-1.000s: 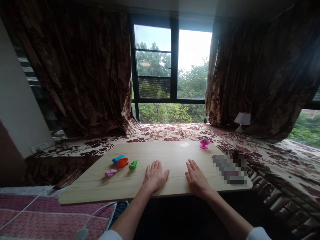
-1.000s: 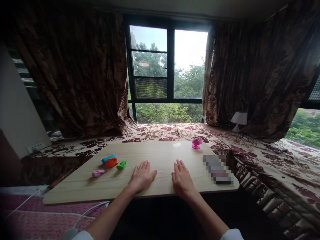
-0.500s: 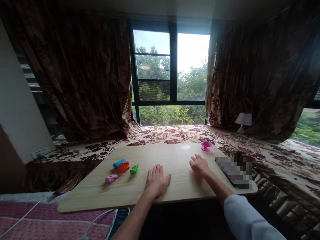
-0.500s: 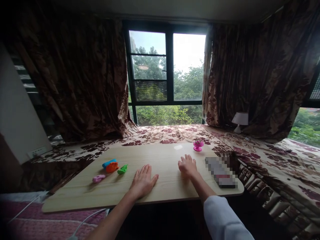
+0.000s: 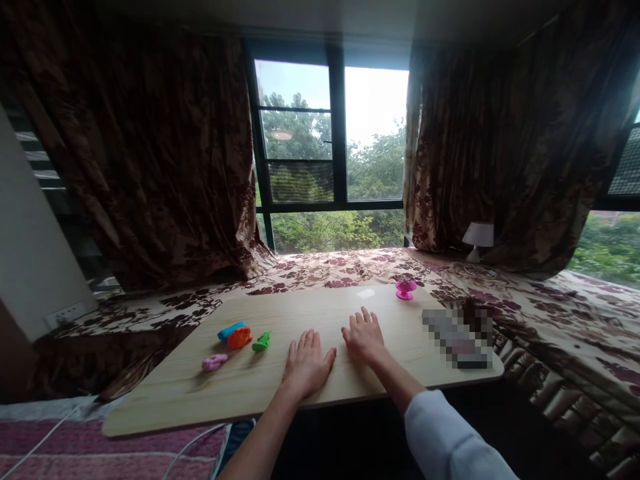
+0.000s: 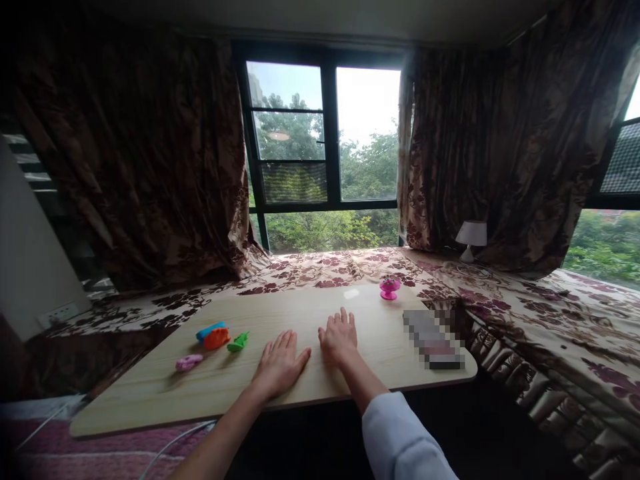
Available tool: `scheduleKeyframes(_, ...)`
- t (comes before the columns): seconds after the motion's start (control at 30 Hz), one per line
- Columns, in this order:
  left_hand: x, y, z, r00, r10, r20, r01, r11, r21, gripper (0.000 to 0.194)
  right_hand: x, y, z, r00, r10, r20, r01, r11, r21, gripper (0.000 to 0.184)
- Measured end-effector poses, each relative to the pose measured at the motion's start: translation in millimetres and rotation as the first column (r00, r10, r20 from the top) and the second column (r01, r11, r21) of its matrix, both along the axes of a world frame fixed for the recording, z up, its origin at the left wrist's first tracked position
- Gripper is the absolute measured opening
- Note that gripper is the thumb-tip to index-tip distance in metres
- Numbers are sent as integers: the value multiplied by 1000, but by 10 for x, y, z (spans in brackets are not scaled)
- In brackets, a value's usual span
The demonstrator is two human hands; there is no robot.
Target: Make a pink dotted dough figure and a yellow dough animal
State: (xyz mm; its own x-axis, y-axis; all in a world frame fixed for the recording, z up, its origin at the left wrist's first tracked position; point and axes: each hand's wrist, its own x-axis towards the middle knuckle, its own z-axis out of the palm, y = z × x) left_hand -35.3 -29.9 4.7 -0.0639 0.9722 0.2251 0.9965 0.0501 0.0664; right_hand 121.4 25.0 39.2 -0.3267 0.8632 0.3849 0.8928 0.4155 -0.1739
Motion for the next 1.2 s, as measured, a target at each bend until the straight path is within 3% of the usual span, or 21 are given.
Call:
scheduleKeyframes(0.1,-14,8,-17,1000,5,6,-5,1000,-1,79,178,285,48,996,-84,-6,84,995,-48,30)
scheduleKeyframes(0.17,-19,9,-23,1000,7,19,-7,1000,-3,79,399,312,20,995,-99,-1,99,992,-74,29)
scheduleKeyframes(0.33,-14,0,-17,999,6,53,-6,1000,-1,80,824,-204,-171,1000,2,13,-1,997,-78,37)
scheduleKeyframes(0.43,-1,-8,-13,999,7,51,-7,1000,-1,80,755,-564,-251,995,95,19,-93,994,-63,45)
scheduleKeyframes(0.53,11,-10,-8,999,10,31,-10,1000,-1,78,488,-667,-235,992,123,6,-123,992,-33,44)
scheduleKeyframes(0.67,12,0,-7,1000,4,3,-4,1000,-6,77,114,-432,-121,994,109,-4,-109,994,7,35)
scheduleKeyframes(0.77,3,10,-18,1000,2,-6,-2,1000,-10,78,1,-140,-39,998,57,-7,-57,998,16,33)
scheduleKeyframes(0.87,-7,15,-22,1000,0,-6,0,1000,-13,79,127,115,16,1000,-14,-12,14,1000,-7,31)
scheduleKeyframes(0.97,-13,15,-16,1000,0,7,0,1000,-12,79,455,181,3,998,-56,-7,56,998,-39,30)
scheduleKeyframes(1.1,-7,7,-11,999,2,40,-2,1000,-5,79,841,-174,-148,999,-46,11,46,998,-51,35)
scheduleKeyframes(1.2,4,-2,-13,999,4,53,-3,1000,-5,78,801,-563,-269,999,20,33,-18,999,-39,44)
